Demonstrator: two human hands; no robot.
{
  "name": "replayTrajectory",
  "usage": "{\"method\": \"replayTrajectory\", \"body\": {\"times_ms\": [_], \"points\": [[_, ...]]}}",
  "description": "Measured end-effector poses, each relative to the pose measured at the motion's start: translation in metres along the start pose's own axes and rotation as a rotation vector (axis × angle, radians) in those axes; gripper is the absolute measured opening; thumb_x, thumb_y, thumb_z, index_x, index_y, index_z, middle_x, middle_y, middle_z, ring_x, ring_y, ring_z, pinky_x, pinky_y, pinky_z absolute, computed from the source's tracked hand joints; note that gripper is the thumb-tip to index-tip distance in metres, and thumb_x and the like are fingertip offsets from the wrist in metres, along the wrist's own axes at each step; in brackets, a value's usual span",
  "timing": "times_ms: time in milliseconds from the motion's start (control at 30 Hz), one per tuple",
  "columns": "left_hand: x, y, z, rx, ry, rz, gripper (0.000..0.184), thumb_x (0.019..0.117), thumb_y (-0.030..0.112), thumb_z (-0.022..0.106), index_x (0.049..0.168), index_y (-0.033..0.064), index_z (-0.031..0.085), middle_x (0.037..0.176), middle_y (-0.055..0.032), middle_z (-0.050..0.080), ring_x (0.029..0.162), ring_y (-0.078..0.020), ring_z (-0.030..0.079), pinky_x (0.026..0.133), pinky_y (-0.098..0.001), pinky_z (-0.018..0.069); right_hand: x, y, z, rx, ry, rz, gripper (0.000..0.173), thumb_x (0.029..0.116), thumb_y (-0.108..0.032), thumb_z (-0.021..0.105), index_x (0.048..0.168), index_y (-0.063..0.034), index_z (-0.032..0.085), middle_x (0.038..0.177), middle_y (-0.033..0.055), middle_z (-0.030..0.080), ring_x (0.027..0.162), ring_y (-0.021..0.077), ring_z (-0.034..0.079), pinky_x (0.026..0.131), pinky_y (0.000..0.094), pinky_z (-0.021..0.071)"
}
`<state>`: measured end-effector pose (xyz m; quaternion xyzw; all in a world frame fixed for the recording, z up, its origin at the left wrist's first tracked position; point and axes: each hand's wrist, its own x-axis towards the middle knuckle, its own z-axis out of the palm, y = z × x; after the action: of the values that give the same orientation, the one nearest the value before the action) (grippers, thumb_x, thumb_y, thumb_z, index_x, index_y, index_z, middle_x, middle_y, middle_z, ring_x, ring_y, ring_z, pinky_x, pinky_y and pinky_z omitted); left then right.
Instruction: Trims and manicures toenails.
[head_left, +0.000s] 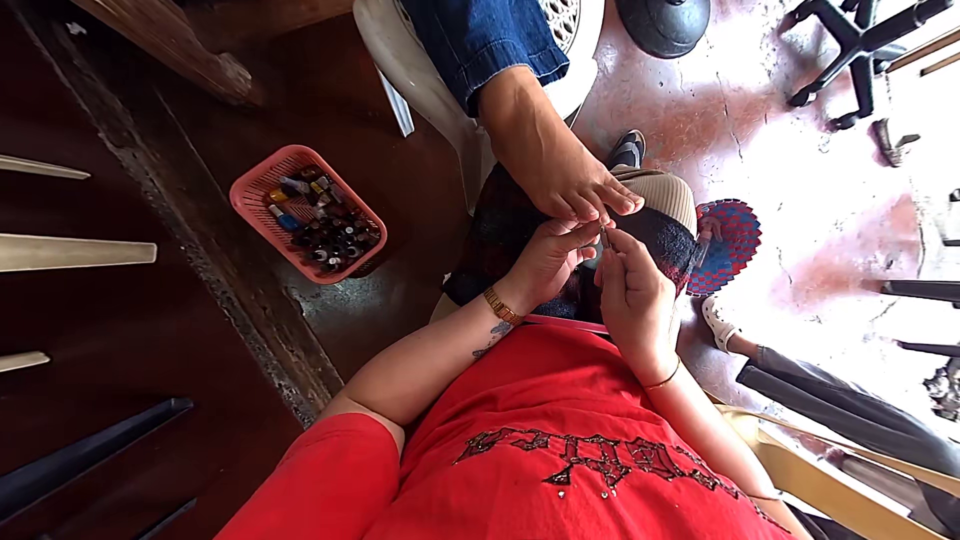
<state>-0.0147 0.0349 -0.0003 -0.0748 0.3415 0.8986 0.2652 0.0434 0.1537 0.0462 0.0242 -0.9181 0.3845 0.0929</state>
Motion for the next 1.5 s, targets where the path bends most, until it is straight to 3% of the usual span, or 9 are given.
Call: {"method": "replayTrajectory", "body": {"times_ms": [167, 400, 533, 700, 867, 1133, 1300, 1500], "points": [[0.0005, -0.0015, -0.0021, 0.000, -0.027, 0.013, 0.016, 0.1028, 0.008, 0.055, 0.103, 0.0156, 0.069, 0.100, 0.0029, 0.068, 0.091, -0.0071, 0.064, 0.083, -0.0253, 0.0541, 0.0018, 0.0012, 0.0014, 0.205, 0.010, 0.131, 0.028, 0.1079, -0.013, 0.049, 0.130, -0.0023, 0.063, 0.071, -0.0002, 0.063, 0.049, 0.0053, 0.054, 0.043, 0.0216, 0.0486], [0.0001, -0.0006, -0.0001, 0.008, 0.017, -0.006, 0.017, 0.1041, 0.011, 0.053, 0.102, 0.0168, 0.069, 0.097, 0.0037, 0.066, 0.090, -0.0075, 0.062, 0.083, -0.0262, 0.0535, 0.0017, 0.0006, 0.0014, 0.080, -0.001, 0.022, 0.026, 0.1069, -0.011, 0.052, 0.128, 0.0007, 0.063, 0.074, 0.0012, 0.063, 0.055, 0.0045, 0.055, 0.050, 0.0202, 0.0498], [-0.0007, -0.0010, 0.0006, -0.008, 0.006, 0.003, 0.016, 0.1036, 0.011, 0.055, 0.103, 0.0182, 0.069, 0.100, 0.0049, 0.068, 0.088, -0.0051, 0.062, 0.082, -0.0245, 0.0530, -0.0001, 0.0016, 0.0025, 0.234, 0.017, 0.116, 0.026, 0.1077, -0.011, 0.050, 0.128, -0.0016, 0.063, 0.071, -0.0002, 0.062, 0.051, 0.0048, 0.053, 0.045, 0.0203, 0.0472], [-0.0007, -0.0003, 0.0002, 0.000, 0.013, -0.008, 0.017, 0.1036, 0.010, 0.054, 0.100, 0.0178, 0.069, 0.096, 0.0056, 0.067, 0.084, -0.0041, 0.062, 0.080, -0.0231, 0.0529, 0.0038, -0.0018, 0.0046, 0.234, -0.002, 0.176, 0.024, 0.1076, -0.012, 0.050, 0.127, -0.0030, 0.061, 0.070, -0.0007, 0.062, 0.048, 0.0045, 0.053, 0.043, 0.0201, 0.0466], [-0.0007, -0.0009, 0.0009, -0.001, 0.023, -0.005, 0.017, 0.1036, 0.009, 0.054, 0.103, 0.0169, 0.069, 0.099, 0.0042, 0.068, 0.087, -0.0052, 0.063, 0.080, -0.0232, 0.0536, -0.0007, 0.0018, 0.0044, 0.090, -0.010, 0.038, 0.029, 0.1075, -0.011, 0.049, 0.131, 0.0003, 0.060, 0.072, 0.0013, 0.060, 0.055, 0.0060, 0.055, 0.050, 0.0224, 0.0498], [-0.0010, 0.0002, 0.0024, -0.009, 0.032, -0.007, 0.018, 0.1033, 0.008, 0.055, 0.101, 0.0171, 0.070, 0.097, 0.0051, 0.068, 0.085, -0.0040, 0.063, 0.080, -0.0225, 0.0532, 0.0027, -0.0023, 0.0058, 0.220, 0.001, 0.172, 0.025, 0.1078, -0.011, 0.048, 0.128, -0.0021, 0.060, 0.070, 0.0003, 0.062, 0.048, 0.0055, 0.053, 0.043, 0.0210, 0.0469], [-0.0020, 0.0001, 0.0023, 0.013, 0.034, -0.002, 0.016, 0.1031, 0.009, 0.056, 0.102, 0.0179, 0.069, 0.098, 0.0048, 0.068, 0.087, -0.0048, 0.063, 0.080, -0.0235, 0.0535, 0.0004, 0.0002, 0.0059, 0.093, -0.004, 0.052, 0.027, 0.1075, -0.010, 0.049, 0.130, 0.0002, 0.059, 0.072, 0.0015, 0.060, 0.054, 0.0058, 0.055, 0.050, 0.0219, 0.0496], [-0.0020, -0.0002, 0.0028, 0.021, 0.038, 0.002, 0.017, 0.1030, 0.008, 0.055, 0.101, 0.0180, 0.069, 0.097, 0.0062, 0.068, 0.086, -0.0036, 0.063, 0.082, -0.0232, 0.0535, 0.0021, -0.0025, 0.0045, 0.280, -0.007, 0.196, 0.025, 0.1084, -0.011, 0.047, 0.128, -0.0024, 0.060, 0.071, -0.0001, 0.062, 0.049, 0.0042, 0.053, 0.044, 0.0195, 0.0471]]}}
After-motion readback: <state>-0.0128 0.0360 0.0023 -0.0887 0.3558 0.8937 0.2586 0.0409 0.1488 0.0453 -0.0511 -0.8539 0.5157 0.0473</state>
